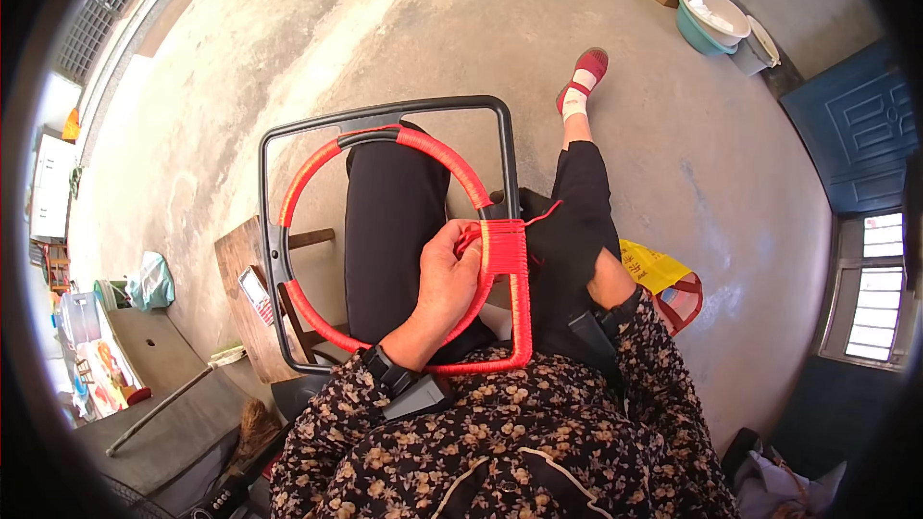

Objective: Wrapping a circular metal frame with red plastic cord for furniture manufacturing.

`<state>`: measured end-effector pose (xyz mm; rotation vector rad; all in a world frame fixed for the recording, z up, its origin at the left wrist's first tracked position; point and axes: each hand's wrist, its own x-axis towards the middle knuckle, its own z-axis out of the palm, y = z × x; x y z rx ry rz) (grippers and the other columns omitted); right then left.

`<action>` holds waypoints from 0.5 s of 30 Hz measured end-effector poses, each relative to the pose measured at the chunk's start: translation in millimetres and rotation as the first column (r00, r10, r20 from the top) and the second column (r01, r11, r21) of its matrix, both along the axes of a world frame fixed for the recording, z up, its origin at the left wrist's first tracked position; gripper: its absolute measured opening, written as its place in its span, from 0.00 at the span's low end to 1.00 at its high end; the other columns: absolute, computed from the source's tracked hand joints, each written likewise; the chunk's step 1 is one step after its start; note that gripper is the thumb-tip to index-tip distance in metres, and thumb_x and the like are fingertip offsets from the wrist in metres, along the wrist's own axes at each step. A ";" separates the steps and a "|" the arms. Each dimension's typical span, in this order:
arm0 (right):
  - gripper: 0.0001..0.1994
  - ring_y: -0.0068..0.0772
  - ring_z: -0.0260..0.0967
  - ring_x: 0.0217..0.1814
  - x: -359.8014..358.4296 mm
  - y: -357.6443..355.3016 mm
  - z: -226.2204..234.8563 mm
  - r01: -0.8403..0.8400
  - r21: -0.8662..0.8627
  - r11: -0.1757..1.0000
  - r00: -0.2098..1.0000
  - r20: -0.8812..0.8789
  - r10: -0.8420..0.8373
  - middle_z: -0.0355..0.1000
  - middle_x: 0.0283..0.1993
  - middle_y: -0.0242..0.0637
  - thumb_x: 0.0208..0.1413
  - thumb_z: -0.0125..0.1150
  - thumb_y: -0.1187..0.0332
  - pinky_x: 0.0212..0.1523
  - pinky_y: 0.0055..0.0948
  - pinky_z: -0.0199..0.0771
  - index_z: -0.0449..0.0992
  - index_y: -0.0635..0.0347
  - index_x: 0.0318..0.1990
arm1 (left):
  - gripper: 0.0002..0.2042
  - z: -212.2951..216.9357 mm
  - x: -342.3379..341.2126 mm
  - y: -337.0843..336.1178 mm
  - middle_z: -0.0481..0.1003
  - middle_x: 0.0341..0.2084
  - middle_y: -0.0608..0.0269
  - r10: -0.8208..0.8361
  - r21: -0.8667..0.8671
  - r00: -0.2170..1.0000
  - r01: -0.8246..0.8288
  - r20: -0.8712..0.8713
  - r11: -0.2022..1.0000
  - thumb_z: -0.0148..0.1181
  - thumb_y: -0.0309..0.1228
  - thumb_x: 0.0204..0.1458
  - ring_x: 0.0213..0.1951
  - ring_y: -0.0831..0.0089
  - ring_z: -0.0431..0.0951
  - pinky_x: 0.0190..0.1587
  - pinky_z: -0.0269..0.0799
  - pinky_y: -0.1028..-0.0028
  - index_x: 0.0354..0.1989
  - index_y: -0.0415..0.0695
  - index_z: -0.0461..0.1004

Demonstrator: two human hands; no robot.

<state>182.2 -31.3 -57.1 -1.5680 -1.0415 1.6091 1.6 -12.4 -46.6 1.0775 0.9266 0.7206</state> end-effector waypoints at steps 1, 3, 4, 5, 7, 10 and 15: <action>0.14 0.31 0.75 0.33 1.7 0.7 0.3 0.001 0.001 1.000 1.000 0.001 -0.001 0.75 0.32 0.41 0.52 0.60 0.64 0.32 0.27 0.74 0.74 0.59 0.44 | 0.05 -0.9 0.1 -0.1 0.73 0.29 0.66 0.035 0.083 0.999 -0.034 -0.018 0.996 0.47 0.21 0.58 0.30 0.82 0.71 0.34 0.69 0.80 0.39 0.36 0.70; 0.13 0.29 0.74 0.33 6.9 1.8 3.2 0.476 0.217 0.852 0.874 -0.219 -0.433 0.74 0.35 0.39 0.56 0.56 0.66 0.30 0.24 0.73 0.72 0.61 0.46 | 0.05 11.9 1.4 -1.3 0.73 0.28 0.66 0.109 0.134 0.992 -0.101 -0.058 0.986 0.48 0.21 0.57 0.29 0.82 0.71 0.34 0.69 0.80 0.39 0.36 0.70; 0.13 0.29 0.74 0.33 13.2 2.2 -1.2 0.475 0.218 0.852 0.875 -0.218 -0.432 0.74 0.35 0.39 0.56 0.56 0.66 0.30 0.24 0.73 0.72 0.61 0.46 | 0.05 16.1 2.3 -1.8 0.73 0.28 0.67 0.183 0.186 0.979 -0.163 -0.095 0.969 0.48 0.20 0.57 0.29 0.83 0.71 0.34 0.69 0.80 0.38 0.37 0.70; 0.12 0.29 0.73 0.32 23.9 0.8 -6.6 0.626 0.149 0.765 0.750 -0.385 -0.538 0.74 0.35 0.38 0.56 0.55 0.69 0.30 0.23 0.73 0.71 0.62 0.46 | 0.05 13.7 4.5 -2.1 0.72 0.29 0.64 0.234 0.248 0.968 -0.206 -0.090 0.947 0.49 0.19 0.55 0.30 0.80 0.71 0.33 0.69 0.78 0.37 0.37 0.70; 0.14 0.26 0.70 0.29 42.0 -5.4 -13.0 0.504 0.395 0.768 0.864 -0.223 -0.452 0.71 0.32 0.33 0.54 0.57 0.72 0.31 0.22 0.72 0.71 0.62 0.48 | 0.05 14.8 2.9 -1.6 0.72 0.31 0.63 0.256 0.421 0.959 -0.183 -0.124 0.889 0.49 0.19 0.56 0.31 0.81 0.71 0.33 0.69 0.79 0.38 0.37 0.70; 0.15 0.25 0.70 0.29 -3.6 -5.4 32.9 0.255 0.449 0.857 0.952 0.038 -0.303 0.71 0.30 0.29 0.52 0.59 0.70 0.32 0.22 0.71 0.72 0.60 0.48 | 0.05 22.7 -3.8 3.0 0.71 0.33 0.61 0.307 0.718 0.942 -0.117 -0.139 0.687 0.49 0.18 0.56 0.32 0.80 0.71 0.34 0.69 0.79 0.39 0.37 0.69; 0.16 0.28 0.71 0.32 -23.1 -1.5 36.5 -0.229 0.753 0.617 0.860 0.453 -0.234 0.73 0.33 0.30 0.46 0.63 0.72 0.34 0.29 0.72 0.74 0.55 0.45 | 0.08 39.4 -1.6 -1.8 0.71 0.33 0.57 0.228 0.781 0.973 -0.118 -0.032 0.613 0.56 0.18 0.50 0.32 0.69 0.73 0.36 0.70 0.74 0.38 0.37 0.70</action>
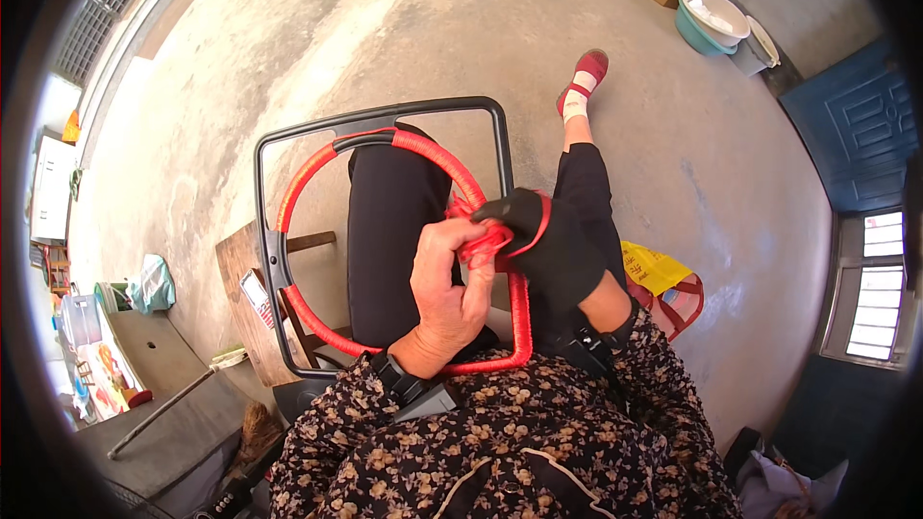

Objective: Wrapping a circular metal frame with red plastic cord for furniture manufacturing.

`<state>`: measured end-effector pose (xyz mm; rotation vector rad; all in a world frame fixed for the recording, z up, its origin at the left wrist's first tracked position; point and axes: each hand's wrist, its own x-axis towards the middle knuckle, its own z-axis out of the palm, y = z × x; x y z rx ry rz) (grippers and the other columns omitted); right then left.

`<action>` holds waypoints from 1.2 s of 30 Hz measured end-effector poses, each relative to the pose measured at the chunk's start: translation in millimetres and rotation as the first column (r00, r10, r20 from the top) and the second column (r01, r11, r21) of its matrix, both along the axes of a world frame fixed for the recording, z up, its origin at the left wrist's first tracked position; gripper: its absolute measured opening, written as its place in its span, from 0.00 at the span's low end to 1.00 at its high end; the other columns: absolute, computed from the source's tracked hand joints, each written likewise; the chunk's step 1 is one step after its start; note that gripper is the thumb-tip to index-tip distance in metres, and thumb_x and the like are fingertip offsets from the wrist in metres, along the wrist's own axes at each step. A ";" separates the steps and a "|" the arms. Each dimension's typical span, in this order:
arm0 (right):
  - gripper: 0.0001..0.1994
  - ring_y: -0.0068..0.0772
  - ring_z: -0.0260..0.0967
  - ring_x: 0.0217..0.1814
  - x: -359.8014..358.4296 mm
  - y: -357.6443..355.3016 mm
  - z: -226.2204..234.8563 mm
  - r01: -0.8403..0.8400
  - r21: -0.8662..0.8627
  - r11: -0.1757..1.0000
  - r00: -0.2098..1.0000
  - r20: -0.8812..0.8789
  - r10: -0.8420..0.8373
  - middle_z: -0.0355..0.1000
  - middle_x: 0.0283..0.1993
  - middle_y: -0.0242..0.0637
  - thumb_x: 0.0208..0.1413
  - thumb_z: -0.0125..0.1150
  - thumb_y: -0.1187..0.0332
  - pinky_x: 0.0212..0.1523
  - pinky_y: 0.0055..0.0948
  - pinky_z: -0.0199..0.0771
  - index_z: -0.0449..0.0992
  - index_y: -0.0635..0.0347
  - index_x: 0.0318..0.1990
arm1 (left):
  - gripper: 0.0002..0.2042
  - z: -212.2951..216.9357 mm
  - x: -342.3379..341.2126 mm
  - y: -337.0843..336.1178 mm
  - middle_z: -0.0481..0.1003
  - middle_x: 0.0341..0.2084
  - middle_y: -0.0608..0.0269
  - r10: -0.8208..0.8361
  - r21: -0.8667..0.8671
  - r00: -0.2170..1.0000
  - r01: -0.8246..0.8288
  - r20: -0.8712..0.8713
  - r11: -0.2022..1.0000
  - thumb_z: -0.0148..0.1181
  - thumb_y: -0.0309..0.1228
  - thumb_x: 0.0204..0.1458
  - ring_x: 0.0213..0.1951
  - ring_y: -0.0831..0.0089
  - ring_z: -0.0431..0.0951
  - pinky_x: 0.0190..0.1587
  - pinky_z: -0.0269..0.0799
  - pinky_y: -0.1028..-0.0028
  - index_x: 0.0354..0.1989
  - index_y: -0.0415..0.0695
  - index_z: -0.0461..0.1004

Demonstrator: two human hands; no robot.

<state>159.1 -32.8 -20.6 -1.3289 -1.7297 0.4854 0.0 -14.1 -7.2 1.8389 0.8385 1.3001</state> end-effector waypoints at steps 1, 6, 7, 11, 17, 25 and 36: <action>0.16 0.28 0.71 0.32 11.2 -3.2 -15.7 0.003 -0.001 1.000 1.000 0.005 -0.003 0.73 0.33 0.30 0.46 0.63 0.72 0.34 0.29 0.72 0.74 0.55 0.45 | 0.08 -1.8 2.2 1.2 0.71 0.33 0.57 -0.003 -0.001 1.000 0.003 0.005 1.000 0.56 0.18 0.50 0.32 0.69 0.73 0.36 0.70 0.74 0.38 0.37 0.70; 0.08 0.28 0.70 0.31 60.0 -32.7 20.6 0.363 -0.343 0.866 0.927 0.224 -0.300 0.73 0.31 0.34 0.47 0.60 0.73 0.32 0.28 0.71 0.76 0.61 0.37 | 0.08 -9.9 -1.2 6.2 0.70 0.31 0.66 -0.015 -0.461 0.997 0.049 0.077 0.886 0.51 0.24 0.58 0.33 0.83 0.69 0.37 0.68 0.82 0.43 0.35 0.66; 0.08 0.24 0.69 0.32 75.5 -38.8 6.5 0.524 -0.270 0.808 0.795 0.494 -0.351 0.72 0.30 0.33 0.48 0.61 0.73 0.32 0.27 0.70 0.76 0.63 0.37 | 0.08 -11.1 -3.9 7.0 0.70 0.31 0.68 -0.039 -0.572 0.995 0.087 0.095 0.816 0.51 0.25 0.59 0.32 0.84 0.69 0.36 0.68 0.82 0.43 0.35 0.66; 0.08 0.25 0.72 0.33 145.3 -77.9 -33.0 0.542 -0.230 0.808 0.834 0.030 -0.551 0.74 0.29 0.33 0.52 0.58 0.69 0.34 0.26 0.72 0.77 0.61 0.38 | 0.07 -22.8 0.5 10.4 0.73 0.26 0.68 -0.076 -0.724 0.929 0.331 0.361 0.606 0.51 0.29 0.61 0.27 0.87 0.70 0.31 0.67 0.83 0.39 0.36 0.67; 0.08 0.30 0.67 0.35 124.6 -84.5 -22.8 0.689 -0.360 0.630 0.592 -0.222 -0.774 0.68 0.31 0.33 0.58 0.52 0.65 0.39 0.32 0.68 0.71 0.59 0.36 | 0.07 -20.8 -2.1 10.3 0.73 0.27 0.70 -0.071 -0.750 0.901 0.397 0.427 0.529 0.50 0.30 0.61 0.29 0.87 0.70 0.32 0.67 0.84 0.38 0.37 0.68; 0.12 0.35 0.72 0.41 99.3 -81.4 -93.5 0.078 -0.676 0.733 0.522 -0.599 -0.607 0.74 0.43 0.41 0.54 0.55 0.72 0.46 0.28 0.69 0.75 0.62 0.45 | 0.07 -24.6 1.2 9.5 0.73 0.29 0.71 -0.039 -0.776 0.899 0.398 0.437 0.489 0.49 0.30 0.61 0.31 0.87 0.70 0.35 0.67 0.84 0.39 0.38 0.69; 0.09 0.15 0.64 0.28 33.8 -51.2 -19.7 -0.027 -0.646 0.762 0.518 -0.662 -0.543 0.66 0.26 0.26 0.56 0.57 0.65 0.30 0.17 0.63 0.72 0.61 0.39 | 0.08 -17.7 -2.1 9.0 0.75 0.31 0.67 -0.107 -0.758 0.846 0.519 0.523 0.396 0.49 0.30 0.62 0.31 0.85 0.74 0.36 0.71 0.81 0.39 0.38 0.70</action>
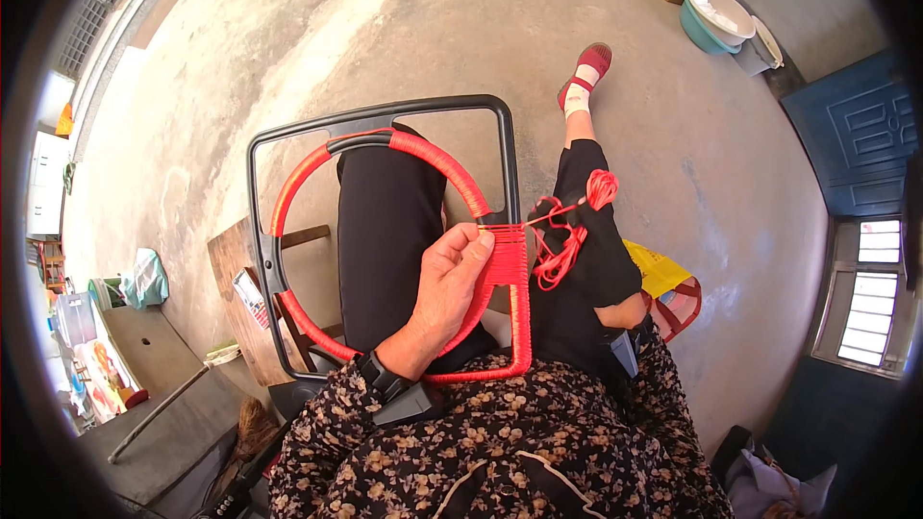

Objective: Wrapping a circular metal frame with red plastic cord for furniture manufacturing.

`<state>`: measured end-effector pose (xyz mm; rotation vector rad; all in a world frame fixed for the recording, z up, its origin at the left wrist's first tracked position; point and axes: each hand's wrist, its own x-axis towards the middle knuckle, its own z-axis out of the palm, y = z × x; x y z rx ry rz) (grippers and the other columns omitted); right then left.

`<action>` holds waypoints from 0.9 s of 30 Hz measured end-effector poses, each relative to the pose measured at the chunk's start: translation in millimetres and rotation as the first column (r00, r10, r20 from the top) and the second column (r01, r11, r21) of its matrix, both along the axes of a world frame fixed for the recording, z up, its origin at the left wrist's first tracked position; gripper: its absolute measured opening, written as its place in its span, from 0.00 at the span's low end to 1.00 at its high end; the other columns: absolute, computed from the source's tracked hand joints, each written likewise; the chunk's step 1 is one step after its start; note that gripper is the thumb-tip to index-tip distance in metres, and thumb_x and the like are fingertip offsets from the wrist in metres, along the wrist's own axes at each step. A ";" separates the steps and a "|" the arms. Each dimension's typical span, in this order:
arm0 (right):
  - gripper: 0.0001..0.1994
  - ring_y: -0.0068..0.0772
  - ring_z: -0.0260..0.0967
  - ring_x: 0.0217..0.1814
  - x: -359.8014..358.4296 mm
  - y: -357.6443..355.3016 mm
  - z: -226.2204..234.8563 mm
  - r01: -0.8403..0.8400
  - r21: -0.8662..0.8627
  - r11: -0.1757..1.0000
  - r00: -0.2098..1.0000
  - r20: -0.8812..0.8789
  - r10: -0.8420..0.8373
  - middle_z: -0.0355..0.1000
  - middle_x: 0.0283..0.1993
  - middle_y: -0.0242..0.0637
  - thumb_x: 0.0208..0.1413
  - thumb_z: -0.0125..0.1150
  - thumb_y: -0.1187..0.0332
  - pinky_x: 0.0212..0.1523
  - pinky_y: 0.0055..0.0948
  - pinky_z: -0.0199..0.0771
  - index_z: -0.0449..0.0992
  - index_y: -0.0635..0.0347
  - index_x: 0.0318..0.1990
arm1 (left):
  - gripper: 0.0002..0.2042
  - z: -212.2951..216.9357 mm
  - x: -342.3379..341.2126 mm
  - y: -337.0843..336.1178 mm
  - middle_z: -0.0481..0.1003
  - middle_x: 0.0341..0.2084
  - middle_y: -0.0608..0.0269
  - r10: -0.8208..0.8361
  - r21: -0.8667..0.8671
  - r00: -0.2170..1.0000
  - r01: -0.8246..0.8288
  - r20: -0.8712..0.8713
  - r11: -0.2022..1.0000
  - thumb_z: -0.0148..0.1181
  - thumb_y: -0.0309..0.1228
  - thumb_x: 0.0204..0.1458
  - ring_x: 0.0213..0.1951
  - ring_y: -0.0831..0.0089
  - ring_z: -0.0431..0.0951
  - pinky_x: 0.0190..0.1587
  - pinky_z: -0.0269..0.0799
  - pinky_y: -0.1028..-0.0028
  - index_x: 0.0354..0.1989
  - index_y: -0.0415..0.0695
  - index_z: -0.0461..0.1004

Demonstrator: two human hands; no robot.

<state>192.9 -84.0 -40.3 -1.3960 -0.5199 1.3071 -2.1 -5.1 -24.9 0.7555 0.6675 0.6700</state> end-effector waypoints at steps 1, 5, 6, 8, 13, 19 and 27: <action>0.09 0.15 0.63 0.28 -0.9 -6.3 1.5 -0.011 -0.005 1.000 1.000 0.000 0.011 0.66 0.26 0.25 0.56 0.57 0.65 0.30 0.17 0.63 0.72 0.61 0.38 | 0.09 0.2 0.7 -1.5 0.75 0.31 0.67 -0.007 -0.021 1.000 0.007 0.003 1.000 0.48 0.31 0.62 0.31 0.84 0.74 0.36 0.71 0.81 0.40 0.38 0.70; 0.08 0.14 0.62 0.27 -4.5 21.6 8.0 -0.041 -0.026 0.999 0.999 0.015 0.042 0.66 0.25 0.25 0.56 0.57 0.65 0.29 0.17 0.62 0.72 0.60 0.37 | 0.11 -3.9 4.2 -2.4 0.76 0.32 0.65 -0.177 -0.026 0.984 0.177 0.022 0.984 0.47 0.33 0.62 0.30 0.81 0.75 0.36 0.72 0.81 0.45 0.38 0.69; 0.08 0.14 0.62 0.27 -6.9 19.2 9.4 -0.052 -0.031 0.998 0.998 0.016 0.052 0.65 0.25 0.25 0.56 0.57 0.65 0.28 0.17 0.61 0.72 0.60 0.37 | 0.11 -2.3 3.6 -2.1 0.76 0.32 0.65 -0.174 -0.028 0.984 0.175 0.021 0.984 0.47 0.33 0.62 0.30 0.81 0.75 0.36 0.72 0.81 0.45 0.38 0.69; 0.08 0.14 0.61 0.26 -11.8 4.2 11.6 -0.072 -0.043 0.997 0.997 0.019 0.072 0.65 0.24 0.25 0.56 0.57 0.65 0.28 0.17 0.61 0.72 0.60 0.36 | 0.14 1.5 2.5 -3.0 0.77 0.32 0.61 -0.202 -0.071 0.979 0.204 0.039 0.976 0.48 0.36 0.62 0.32 0.78 0.78 0.32 0.74 0.81 0.47 0.38 0.69; 0.08 0.14 0.60 0.25 -10.6 54.6 23.0 -0.091 -0.061 0.994 0.995 0.040 0.094 0.64 0.24 0.24 0.56 0.57 0.64 0.26 0.17 0.59 0.71 0.59 0.35 | 0.12 -3.8 8.7 -5.6 0.77 0.32 0.59 -0.204 -0.067 0.977 0.208 0.059 0.976 0.48 0.36 0.62 0.32 0.76 0.78 0.30 0.75 0.80 0.44 0.39 0.69; 0.08 0.13 0.59 0.23 -20.1 28.0 31.5 -0.131 -0.078 0.988 0.990 0.043 0.134 0.64 0.23 0.24 0.56 0.57 0.64 0.25 0.17 0.58 0.71 0.58 0.33 | 0.10 -2.3 6.8 -3.9 0.76 0.29 0.67 0.001 -0.111 1.000 -0.003 -0.022 0.994 0.49 0.36 0.61 0.28 0.82 0.76 0.31 0.73 0.81 0.37 0.42 0.70; 0.05 0.11 0.56 0.24 -22.3 13.5 24.2 -0.187 -0.075 0.980 0.977 0.087 0.193 0.61 0.24 0.20 0.56 0.57 0.67 0.25 0.17 0.55 0.70 0.57 0.34 | 0.08 -10.7 0.1 -2.0 0.75 0.25 0.70 -0.017 -0.054 0.997 0.014 -0.070 0.998 0.54 0.33 0.59 0.26 0.85 0.74 0.31 0.70 0.82 0.30 0.44 0.72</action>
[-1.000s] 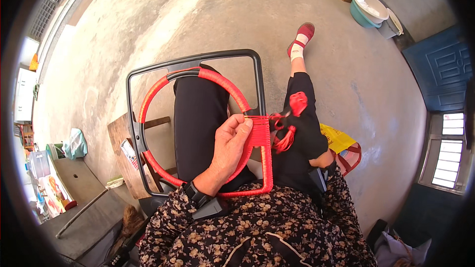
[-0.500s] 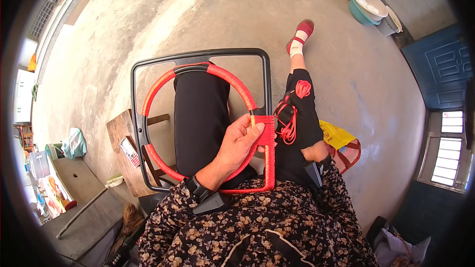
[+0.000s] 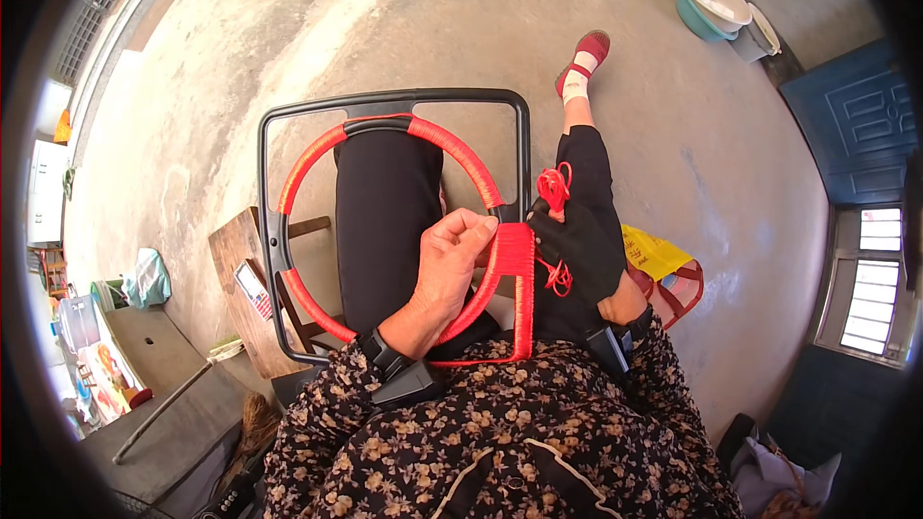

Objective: Wrapping a circular metal frame with red plastic cord for furniture manufacturing.

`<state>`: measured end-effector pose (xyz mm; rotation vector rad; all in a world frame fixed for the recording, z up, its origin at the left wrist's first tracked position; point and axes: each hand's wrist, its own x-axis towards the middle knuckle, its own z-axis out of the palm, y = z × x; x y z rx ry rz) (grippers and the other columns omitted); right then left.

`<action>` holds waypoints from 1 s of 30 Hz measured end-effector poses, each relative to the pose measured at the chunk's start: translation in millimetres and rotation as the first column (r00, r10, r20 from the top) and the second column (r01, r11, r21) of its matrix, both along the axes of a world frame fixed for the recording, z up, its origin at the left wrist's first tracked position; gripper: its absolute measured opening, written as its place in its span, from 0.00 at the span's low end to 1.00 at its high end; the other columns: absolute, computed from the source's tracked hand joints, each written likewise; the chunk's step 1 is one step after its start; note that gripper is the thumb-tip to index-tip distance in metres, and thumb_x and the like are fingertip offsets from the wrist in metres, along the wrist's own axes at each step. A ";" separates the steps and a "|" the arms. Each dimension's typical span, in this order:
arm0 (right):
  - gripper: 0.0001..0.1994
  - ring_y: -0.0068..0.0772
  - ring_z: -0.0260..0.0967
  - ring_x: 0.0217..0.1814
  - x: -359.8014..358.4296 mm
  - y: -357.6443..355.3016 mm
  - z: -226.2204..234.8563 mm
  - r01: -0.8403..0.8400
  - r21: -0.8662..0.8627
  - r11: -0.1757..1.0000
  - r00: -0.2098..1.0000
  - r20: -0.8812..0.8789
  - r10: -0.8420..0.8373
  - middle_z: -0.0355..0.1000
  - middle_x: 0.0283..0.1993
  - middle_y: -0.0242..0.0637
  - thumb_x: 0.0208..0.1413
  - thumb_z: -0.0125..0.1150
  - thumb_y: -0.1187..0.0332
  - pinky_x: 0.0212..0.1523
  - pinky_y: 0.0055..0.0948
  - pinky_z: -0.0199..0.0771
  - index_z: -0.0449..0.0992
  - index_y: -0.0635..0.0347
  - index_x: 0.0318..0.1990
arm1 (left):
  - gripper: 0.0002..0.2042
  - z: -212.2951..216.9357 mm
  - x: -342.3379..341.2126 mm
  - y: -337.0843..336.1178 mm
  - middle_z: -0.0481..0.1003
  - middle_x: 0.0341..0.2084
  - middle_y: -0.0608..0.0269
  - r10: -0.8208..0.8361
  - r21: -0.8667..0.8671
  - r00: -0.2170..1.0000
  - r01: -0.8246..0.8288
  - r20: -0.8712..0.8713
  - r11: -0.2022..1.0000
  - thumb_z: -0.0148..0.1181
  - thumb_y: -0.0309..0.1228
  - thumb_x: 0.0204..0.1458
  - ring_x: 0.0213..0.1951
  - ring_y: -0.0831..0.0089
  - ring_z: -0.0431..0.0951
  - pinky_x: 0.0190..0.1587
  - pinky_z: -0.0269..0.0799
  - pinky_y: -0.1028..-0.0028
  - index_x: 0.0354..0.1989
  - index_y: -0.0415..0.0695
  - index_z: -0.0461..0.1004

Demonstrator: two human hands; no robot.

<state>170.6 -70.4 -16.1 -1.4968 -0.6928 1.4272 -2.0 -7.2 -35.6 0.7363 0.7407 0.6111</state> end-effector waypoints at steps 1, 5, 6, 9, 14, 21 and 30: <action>0.05 0.11 0.56 0.24 0.5 -0.7 -1.9 0.001 0.000 1.000 1.000 -0.001 -0.001 0.61 0.24 0.20 0.56 0.57 0.67 0.25 0.17 0.55 0.70 0.57 0.34 | 0.08 -0.3 0.7 -1.2 0.75 0.25 0.69 0.003 0.004 1.000 -0.003 -0.009 1.000 0.54 0.34 0.59 0.25 0.84 0.74 0.31 0.70 0.82 0.30 0.44 0.72; 0.08 0.12 0.58 0.26 -1.7 -2.8 -4.8 0.055 -0.018 0.998 0.998 -0.020 -0.055 0.63 0.24 0.23 0.58 0.56 0.63 0.25 0.18 0.57 0.69 0.56 0.33 | 0.07 1.6 2.7 -3.5 0.76 0.26 0.68 0.009 -0.031 0.999 -0.008 0.046 1.000 0.55 0.33 0.58 0.26 0.84 0.75 0.30 0.71 0.82 0.32 0.43 0.71; 0.07 0.12 0.59 0.27 -3.8 -2.1 -2.6 0.082 -0.007 0.997 0.996 -0.046 -0.082 0.63 0.25 0.23 0.58 0.56 0.63 0.25 0.17 0.58 0.69 0.56 0.34 | 0.07 4.5 3.9 -2.4 0.76 0.26 0.68 0.009 -0.026 0.999 -0.008 0.050 1.000 0.55 0.33 0.58 0.26 0.84 0.75 0.30 0.71 0.82 0.32 0.43 0.71; 0.07 0.14 0.62 0.28 -8.3 0.3 21.8 0.136 0.019 0.991 0.983 -0.130 -0.132 0.65 0.26 0.25 0.59 0.54 0.64 0.26 0.17 0.61 0.69 0.57 0.37 | 0.07 14.9 7.4 1.1 0.76 0.29 0.67 -0.093 -0.056 0.988 0.101 0.125 0.993 0.54 0.32 0.58 0.27 0.83 0.75 0.29 0.72 0.82 0.38 0.41 0.72; 0.08 0.15 0.64 0.28 -6.1 -2.5 17.9 0.276 -0.049 0.960 0.931 -0.233 -0.280 0.65 0.26 0.26 0.60 0.53 0.64 0.26 0.17 0.63 0.70 0.58 0.38 | 0.12 24.7 -4.9 16.8 0.77 0.33 0.64 -0.228 -0.025 0.971 0.231 0.066 0.973 0.54 0.30 0.58 0.31 0.80 0.78 0.32 0.76 0.80 0.47 0.39 0.70; 0.13 0.18 0.64 0.21 11.2 -17.6 7.9 0.337 -0.089 0.937 0.928 -0.139 -0.347 0.65 0.22 0.27 0.62 0.49 0.62 0.21 0.19 0.63 0.71 0.63 0.44 | 0.15 36.4 -24.2 29.6 0.78 0.34 0.57 -0.192 -0.146 0.959 0.224 0.208 0.964 0.50 0.37 0.61 0.30 0.77 0.79 0.24 0.73 0.81 0.47 0.37 0.70; 0.13 0.15 0.61 0.17 -11.0 -7.6 43.3 0.161 -0.107 0.981 0.984 0.096 -0.151 0.63 0.19 0.25 0.62 0.48 0.64 0.18 0.16 0.60 0.71 0.64 0.46 | 0.15 26.0 -39.9 35.2 0.77 0.26 0.60 -0.267 -0.051 0.961 0.270 0.069 0.961 0.51 0.37 0.60 0.19 0.81 0.73 0.18 0.66 0.84 0.41 0.35 0.73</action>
